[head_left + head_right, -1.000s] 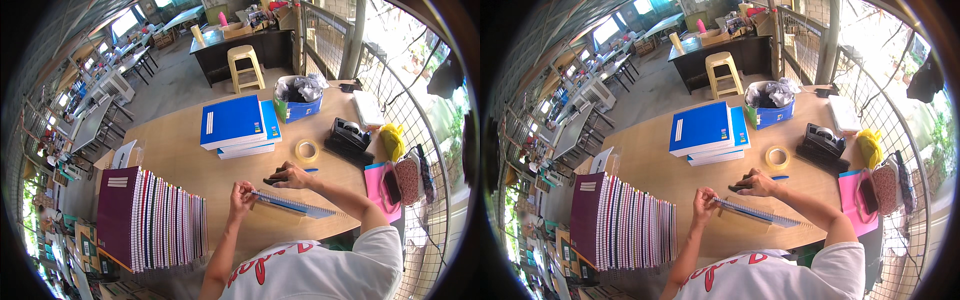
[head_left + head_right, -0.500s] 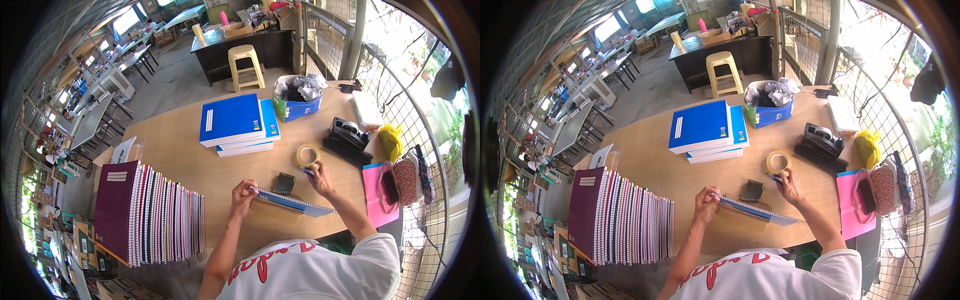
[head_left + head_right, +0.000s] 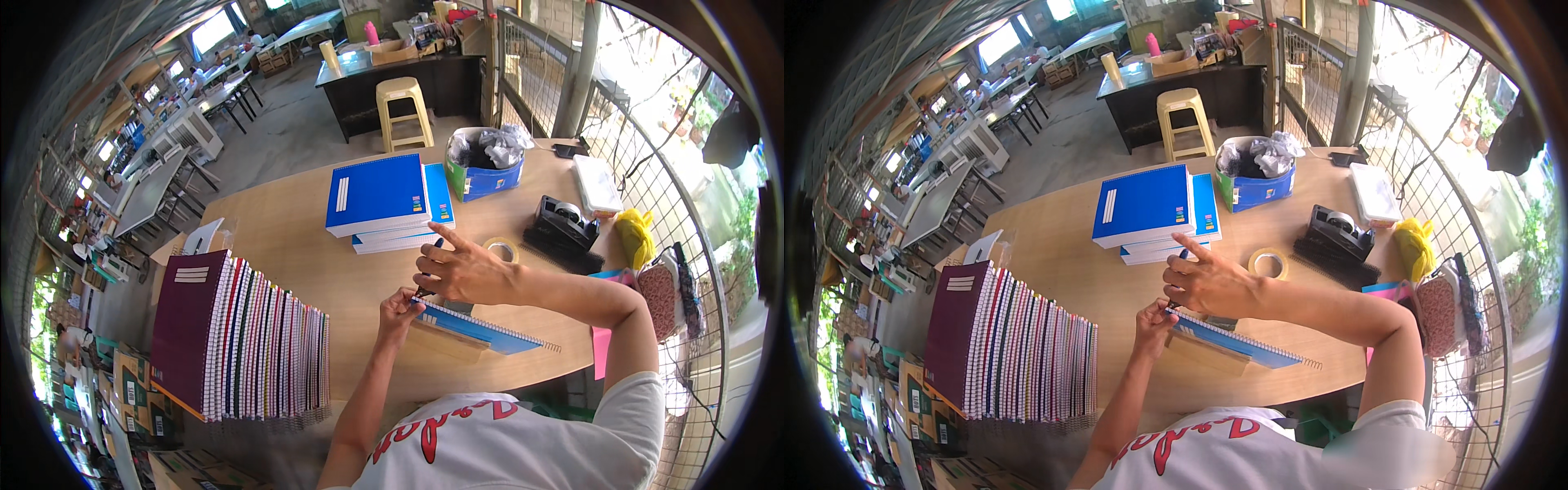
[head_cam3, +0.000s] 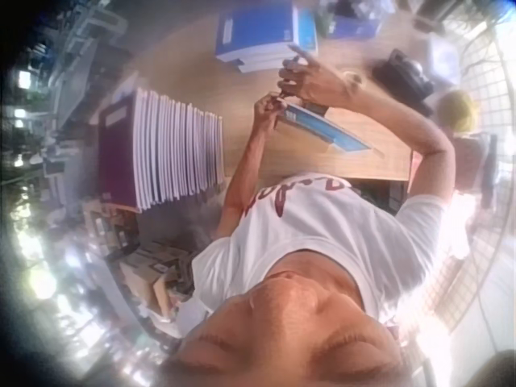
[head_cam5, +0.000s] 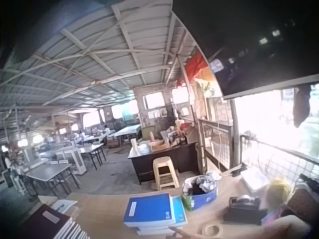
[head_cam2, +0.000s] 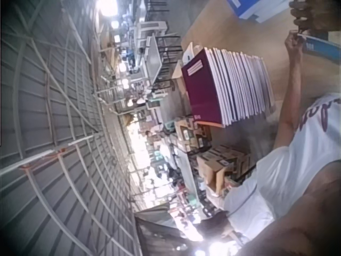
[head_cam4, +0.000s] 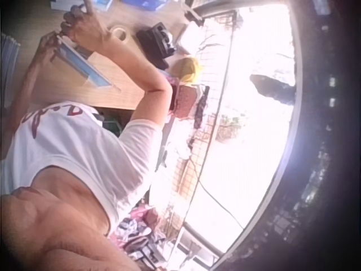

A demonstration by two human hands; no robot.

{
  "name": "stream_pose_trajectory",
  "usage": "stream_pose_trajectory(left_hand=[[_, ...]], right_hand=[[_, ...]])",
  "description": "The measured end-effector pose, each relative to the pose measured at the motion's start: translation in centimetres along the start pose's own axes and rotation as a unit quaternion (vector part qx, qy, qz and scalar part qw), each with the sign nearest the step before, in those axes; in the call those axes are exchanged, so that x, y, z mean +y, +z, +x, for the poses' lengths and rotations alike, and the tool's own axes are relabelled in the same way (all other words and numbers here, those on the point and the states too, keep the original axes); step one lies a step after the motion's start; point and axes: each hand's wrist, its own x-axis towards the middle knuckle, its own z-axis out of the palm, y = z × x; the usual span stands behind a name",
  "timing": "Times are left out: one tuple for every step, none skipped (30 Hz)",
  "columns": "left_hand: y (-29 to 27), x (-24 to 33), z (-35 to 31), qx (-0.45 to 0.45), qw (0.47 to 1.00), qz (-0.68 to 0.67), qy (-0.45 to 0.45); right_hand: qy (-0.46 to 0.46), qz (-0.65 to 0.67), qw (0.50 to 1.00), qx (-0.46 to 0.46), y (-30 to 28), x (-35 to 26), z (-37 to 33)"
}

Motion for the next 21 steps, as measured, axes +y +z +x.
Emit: stream_pose_trajectory(left_hand=[[0.3, 0.1, 0.1, -0.001, 1.0, 0.002, 0.007], [0.3, 0.0, 0.0, 0.001, 1.0, 0.002, 0.009], [0.3, -0.1, 0.0, -0.001, 1.0, 0.0, 0.009], [0.3, -0.2, 0.0, -0.003, 1.0, -0.002, 0.009], [0.4, -0.3, 0.1, -0.003, 1.0, -0.003, 0.011], [0.5, -0.5, 0.1, 0.015, 1.0, 0.017, 0.021], [0.7, -0.8, 0.1, 0.032, 0.998, 0.037, 0.031], [0.9, -0.9, 0.0, 0.034, 0.998, 0.037, 0.033], [1.2, -1.0, -0.2, 0.054, 0.995, 0.067, 0.057], [1.5, -1.2, -0.3, 0.074, 0.989, 0.097, 0.082], [1.9, -1.4, -0.3, 0.076, 0.989, 0.092, 0.085], [1.8, -1.1, -0.2, 0.064, 0.991, 0.086, 0.084], [1.7, -0.9, -0.2, 0.054, 0.992, 0.08, 0.084], [1.6, -1.0, -0.3, 0.072, 0.989, 0.085, 0.098], [1.4, -1.6, -0.5, 0.068, 0.986, 0.118, 0.091], [1.2, -1.9, -0.7, 0.07, 0.982, 0.15, 0.086], [2.3, -1.9, -0.2, 0.073, 0.975, 0.196, 0.068], [2.1, -1.5, -0.8, 0.099, 0.962, 0.249, 0.043], [3.2, -1.0, -0.4, 0.103, 0.961, 0.251, 0.054], [4.0, -0.3, -0.5, 0.062, 0.967, 0.224, 0.105], [5.0, 1.2, -0.9, 0.021, 0.968, 0.195, 0.155]], right_hand=[[-0.023, -0.008, 1.0, -0.002, -0.2, 0.1, 0.1], [-0.048, -0.014, 0.999, -0.002, -0.4, 0.2, 0.5], [-0.05, -0.015, 0.999, -0.001, -0.8, 0.2, 0.7], [-0.075, -0.034, 0.997, -0.015, -1.2, 0.2, 0.9], [-0.098, -0.054, 0.993, -0.03, -1.5, 0.2, 0.9], [-0.1, -0.055, 0.993, -0.031, -1.2, -0.2, 0.3], [0.006, 0.021, 0.997, -0.07, -0.6, -1.0, -0.9], [0.112, 0.097, 0.983, -0.106, -0.6, -1.6, -1.2], [0.257, 0.259, 0.896, -0.254, -1.2, -1.9, -1.4], [0.253, 0.26, 0.896, -0.255, -0.6, -2.2, -1.9], [0.271, 0.305, 0.893, -0.188, 0.0, -2.6, -3.1], [0.279, 0.353, 0.886, -0.115, 0.7, -2.7, -3.8], [0.227, 0.277, 0.934, -0.012, 1.2, -2.4, -4.7], [0.282, 0.282, 0.917, -0.005, 1.4, -1.8, -5.8], [0.33, 0.291, 0.898, 0.002, 1.8, -1.0, -6.9], [0.355, 0.357, 0.858, -0.102, 0.6, -0.6, -8.1], [0.328, 0.369, 0.867, -0.06, 2.7, -2.1, -12.3], [0.343, 0.432, 0.815, -0.177, -1.2, -3.1, -9.2], [0.308, 0.427, 0.846, -0.083, 0.7, -4.3, -11.5], [0.293, 0.428, 0.851, -0.08, 0.6, -4.5, -11.4], [0.327, 0.436, 0.838, -0.028, -0.3, -4.4, -11.3]])
